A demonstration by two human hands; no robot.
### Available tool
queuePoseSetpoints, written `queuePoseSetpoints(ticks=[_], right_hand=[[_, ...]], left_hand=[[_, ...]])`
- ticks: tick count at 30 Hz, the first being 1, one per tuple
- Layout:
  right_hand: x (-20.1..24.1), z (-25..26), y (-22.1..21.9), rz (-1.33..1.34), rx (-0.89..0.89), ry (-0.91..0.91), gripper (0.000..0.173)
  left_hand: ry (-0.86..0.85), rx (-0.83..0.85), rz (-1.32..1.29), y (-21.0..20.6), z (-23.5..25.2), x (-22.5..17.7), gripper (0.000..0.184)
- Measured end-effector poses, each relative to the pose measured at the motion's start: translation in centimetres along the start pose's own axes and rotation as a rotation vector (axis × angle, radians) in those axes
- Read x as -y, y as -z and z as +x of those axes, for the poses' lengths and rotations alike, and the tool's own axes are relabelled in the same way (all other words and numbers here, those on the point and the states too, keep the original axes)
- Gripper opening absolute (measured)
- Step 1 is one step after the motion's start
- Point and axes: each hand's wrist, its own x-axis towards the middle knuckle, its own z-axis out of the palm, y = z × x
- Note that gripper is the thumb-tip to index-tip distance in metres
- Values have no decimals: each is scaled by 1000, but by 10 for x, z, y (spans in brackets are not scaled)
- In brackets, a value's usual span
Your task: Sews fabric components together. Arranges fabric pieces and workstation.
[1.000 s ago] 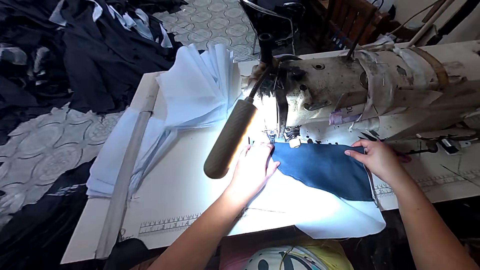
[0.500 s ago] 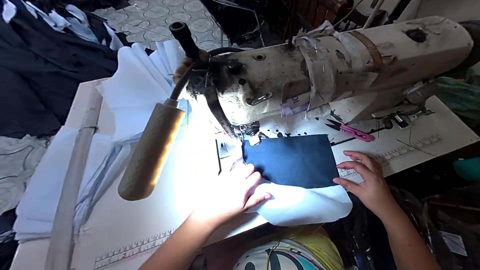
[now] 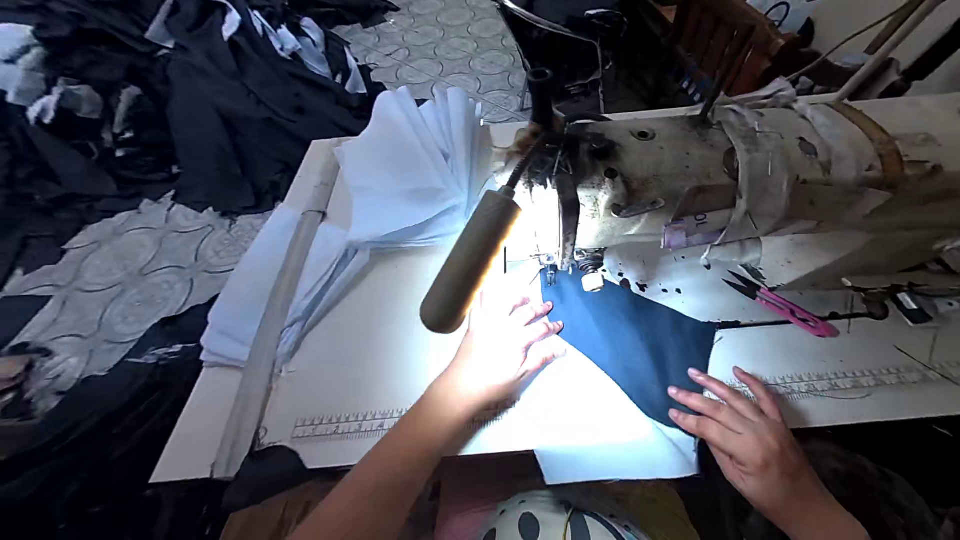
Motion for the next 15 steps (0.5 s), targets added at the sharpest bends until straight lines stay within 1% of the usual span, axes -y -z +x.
queuePoseSetpoints(ticks=[2,4,6,7,8,12,15], right_hand=[[12,9,-9,13,5,23,33],[24,20,-19,6,1,31,31],[34,32,-28,8,1,33,30],[38,38,-31,8,6,33,30],[42,45,-34,6,12,33,29],[44,68,-40,9,64,44,29],[42,86,-43,32,122,55,27]], left_hand=[[-115,-44,13,5,8,-3,53],[-233,-33,-44,3,5,-25,49],[-322,-65,-1,-9,-4,-46,34],[-340,-85,18,-16,-9,-53,26],[-330,-108,41,-23,-15,-57,24],[-147,-227,129,-33,-32,-59,26],[-42,-196,146,-27,-33,-50,29]])
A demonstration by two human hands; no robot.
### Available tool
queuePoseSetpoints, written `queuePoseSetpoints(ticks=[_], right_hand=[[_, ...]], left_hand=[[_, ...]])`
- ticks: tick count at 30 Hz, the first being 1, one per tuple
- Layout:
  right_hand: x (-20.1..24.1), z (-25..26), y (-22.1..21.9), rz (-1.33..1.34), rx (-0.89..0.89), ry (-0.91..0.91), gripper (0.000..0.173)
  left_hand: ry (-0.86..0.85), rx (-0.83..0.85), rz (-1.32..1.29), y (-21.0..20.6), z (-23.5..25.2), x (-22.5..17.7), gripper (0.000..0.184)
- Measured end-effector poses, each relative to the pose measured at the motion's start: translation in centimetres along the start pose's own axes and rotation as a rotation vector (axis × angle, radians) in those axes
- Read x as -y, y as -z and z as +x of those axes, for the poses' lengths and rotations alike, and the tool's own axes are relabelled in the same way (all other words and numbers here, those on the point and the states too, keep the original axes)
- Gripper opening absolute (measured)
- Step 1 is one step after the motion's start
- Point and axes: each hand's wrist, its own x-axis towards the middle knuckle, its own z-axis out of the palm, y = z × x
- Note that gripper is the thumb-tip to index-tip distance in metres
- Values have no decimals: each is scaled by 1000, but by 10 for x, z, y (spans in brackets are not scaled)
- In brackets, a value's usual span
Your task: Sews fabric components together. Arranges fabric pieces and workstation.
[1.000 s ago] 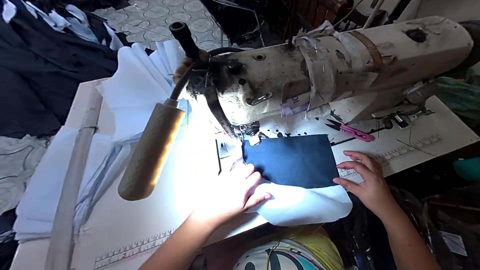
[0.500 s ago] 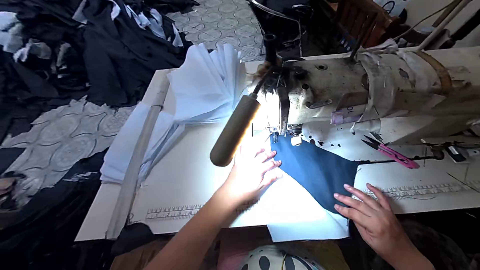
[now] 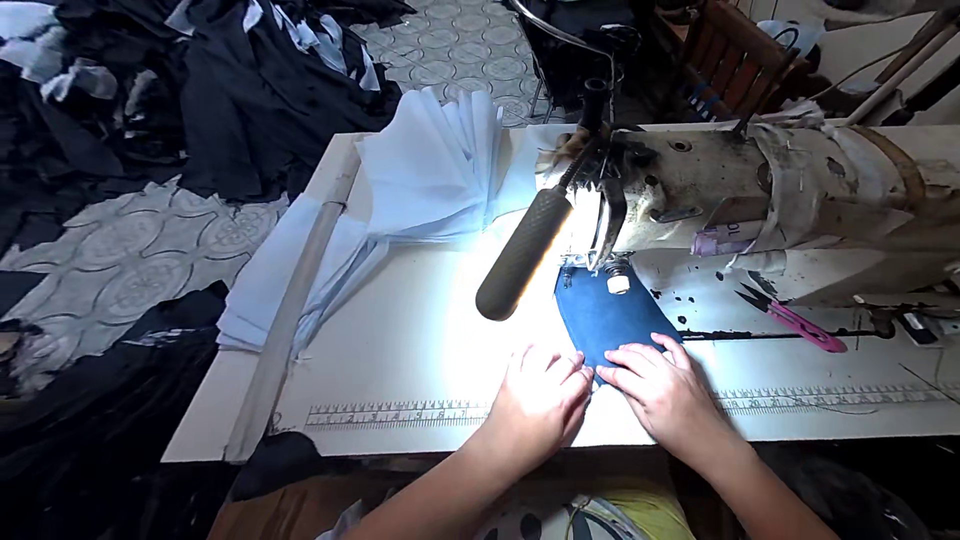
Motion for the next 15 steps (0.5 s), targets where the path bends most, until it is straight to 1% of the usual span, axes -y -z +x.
queuePoseSetpoints(ticks=[3,5,8,9,13,15], right_hand=[[-5,19,0,27,57,31,27],[-8,31,0,40,85,42,28],[-12,50,2,51,170,32,30],[-13,55,2,37,194,30,32],[-18,78,0,36,330,-56,37],[-26,83,-10,55,340,-119,38]], left_hand=[[53,63,-24,5,10,14,24],[49,58,-15,7,20,27,24],[68,146,-29,14,37,44,23],[72,135,-24,14,42,49,23],[137,201,-103,14,65,73,27],[171,224,-130,10,75,87,28]])
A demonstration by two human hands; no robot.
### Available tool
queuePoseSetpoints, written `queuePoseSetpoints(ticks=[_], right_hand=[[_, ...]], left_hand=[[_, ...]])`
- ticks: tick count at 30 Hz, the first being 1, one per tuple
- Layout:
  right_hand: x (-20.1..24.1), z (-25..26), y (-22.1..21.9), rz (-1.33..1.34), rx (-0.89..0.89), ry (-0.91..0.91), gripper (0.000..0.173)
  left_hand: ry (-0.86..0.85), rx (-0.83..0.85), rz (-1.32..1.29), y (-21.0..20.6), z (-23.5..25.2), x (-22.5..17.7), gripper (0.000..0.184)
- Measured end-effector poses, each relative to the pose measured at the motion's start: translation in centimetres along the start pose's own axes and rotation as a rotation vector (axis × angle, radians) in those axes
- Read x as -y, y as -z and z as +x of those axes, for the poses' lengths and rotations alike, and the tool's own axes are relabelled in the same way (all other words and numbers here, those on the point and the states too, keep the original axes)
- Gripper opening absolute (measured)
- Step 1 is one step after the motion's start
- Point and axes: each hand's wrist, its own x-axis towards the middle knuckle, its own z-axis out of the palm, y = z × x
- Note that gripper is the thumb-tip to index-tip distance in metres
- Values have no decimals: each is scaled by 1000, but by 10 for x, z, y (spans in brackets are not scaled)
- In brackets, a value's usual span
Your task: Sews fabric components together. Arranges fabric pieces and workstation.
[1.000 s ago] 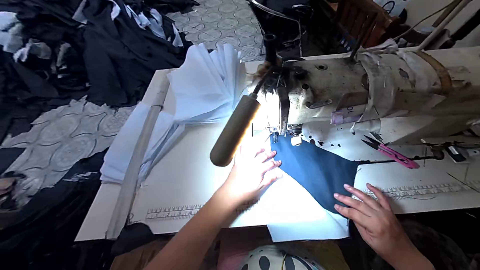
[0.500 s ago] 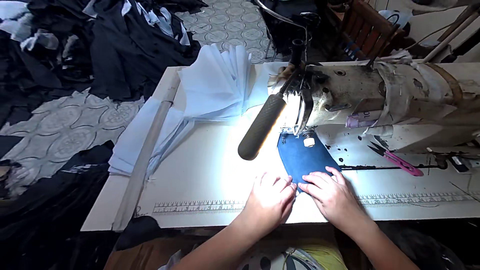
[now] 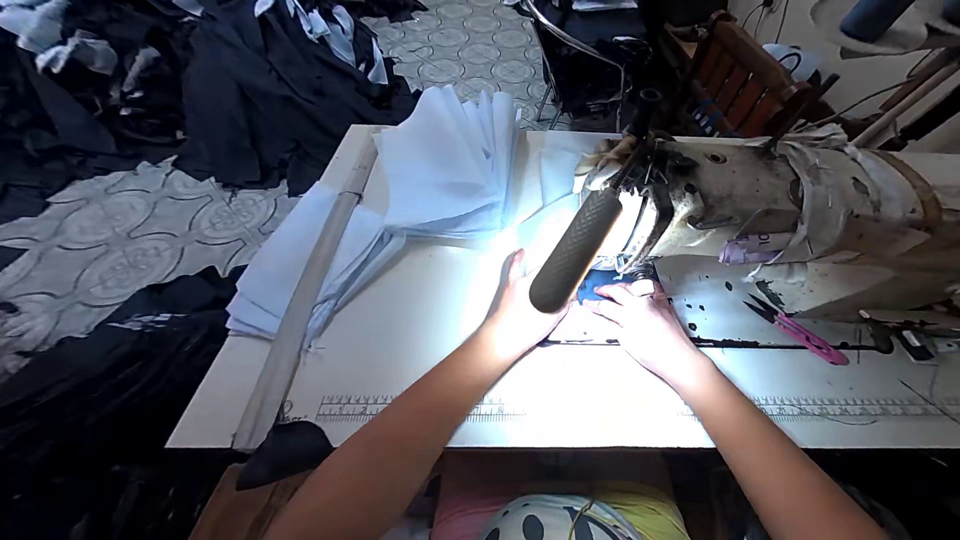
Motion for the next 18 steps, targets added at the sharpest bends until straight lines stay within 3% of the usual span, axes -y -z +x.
queuePoseSetpoints(ticks=[5,8,11,13,16,18], right_hand=[[-8,2,-13,60,-122,-71,34],[-4,-1,-10,38,-166,-112,28],[-3,-1,-6,36,-192,-153,25],[-3,-2,-5,22,-221,-146,23],[-3,-3,-5,60,-218,-145,22],[-4,-2,-4,96,-210,-154,21]], left_hand=[[35,-60,-5,-16,22,19,29],[48,-48,11,-4,20,16,31],[90,-327,-68,29,10,20,21],[201,-429,-6,62,4,46,24],[574,-261,42,111,-29,92,45],[733,-243,50,121,-62,128,46]])
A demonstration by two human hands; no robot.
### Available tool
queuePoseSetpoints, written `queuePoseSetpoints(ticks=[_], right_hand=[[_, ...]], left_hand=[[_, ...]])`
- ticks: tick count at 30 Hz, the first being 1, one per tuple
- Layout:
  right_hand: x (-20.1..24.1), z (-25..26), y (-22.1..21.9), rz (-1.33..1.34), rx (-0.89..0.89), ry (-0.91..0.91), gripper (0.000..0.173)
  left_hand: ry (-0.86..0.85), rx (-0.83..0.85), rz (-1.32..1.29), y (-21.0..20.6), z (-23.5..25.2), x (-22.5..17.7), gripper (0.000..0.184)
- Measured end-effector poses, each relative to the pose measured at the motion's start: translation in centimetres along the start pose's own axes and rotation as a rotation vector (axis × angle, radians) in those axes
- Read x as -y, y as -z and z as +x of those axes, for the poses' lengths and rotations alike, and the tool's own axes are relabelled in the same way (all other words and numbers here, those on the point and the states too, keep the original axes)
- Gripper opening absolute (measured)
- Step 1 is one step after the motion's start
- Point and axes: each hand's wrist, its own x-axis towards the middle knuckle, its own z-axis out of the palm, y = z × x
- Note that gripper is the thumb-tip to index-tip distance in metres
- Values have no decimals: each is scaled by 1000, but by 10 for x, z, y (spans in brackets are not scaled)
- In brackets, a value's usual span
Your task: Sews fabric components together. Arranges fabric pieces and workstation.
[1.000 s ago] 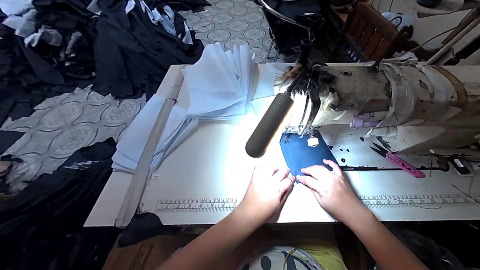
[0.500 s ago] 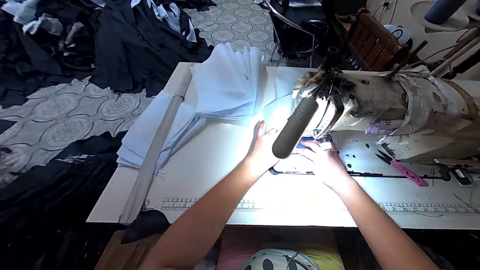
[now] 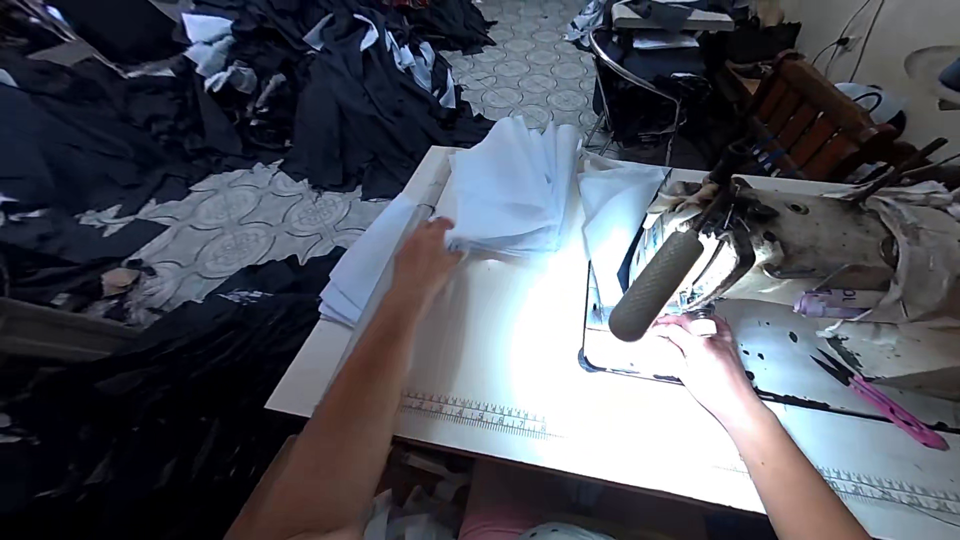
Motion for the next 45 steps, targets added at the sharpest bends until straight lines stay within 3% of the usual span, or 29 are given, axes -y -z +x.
queuePoseSetpoints(ticks=[3,6,13,17,20,22,24,27,29,30,32,33,35,37,39,40,41,43,45], right_hand=[[-3,2,-2,29,10,-8,21],[-6,2,-4,39,-10,27,22],[-4,1,0,26,-15,27,23],[-2,-1,1,42,-13,37,24],[24,-16,7,209,47,2,24],[49,-34,-2,388,113,-17,32],[77,-51,-18,443,134,-12,39],[99,-51,-31,395,183,-233,51],[102,-50,-23,368,314,-304,45],[101,-54,-12,371,360,-241,42],[93,-76,9,398,241,53,31],[85,-84,21,417,133,220,28],[68,-94,51,433,-36,403,26],[54,-102,84,374,-189,427,28],[42,-111,113,293,-289,427,27],[40,-117,127,254,-309,436,26],[41,-125,139,230,-304,450,24],[51,-139,159,226,-193,511,21],[60,-142,153,279,-54,592,18]], left_hand=[[92,-5,-95,2,-2,51,30],[166,-32,-326,0,-2,72,36],[118,-66,-96,-6,1,55,31],[146,-136,-171,0,-1,55,32],[-56,-80,-195,15,-41,26,29],[-237,161,-216,16,-98,-14,24],[-420,378,-318,-11,-165,-49,19],[-734,563,-519,-68,-237,-88,18],[-882,452,-598,-79,-257,-101,14],[-915,313,-627,-72,-255,-105,13],[-867,28,-589,-40,-232,-105,32],[-803,-6,-516,-22,-216,-102,51],[-628,289,-432,2,-187,-94,74],[-483,737,-478,-9,-171,-94,59],[-407,1027,-547,-35,-177,-106,35],[-409,1000,-622,-45,-186,-113,26],[-458,843,-729,-53,-196,-118,20],[-726,319,-883,-69,-195,-121,16],[-950,-22,-781,-74,-173,-113,16]])
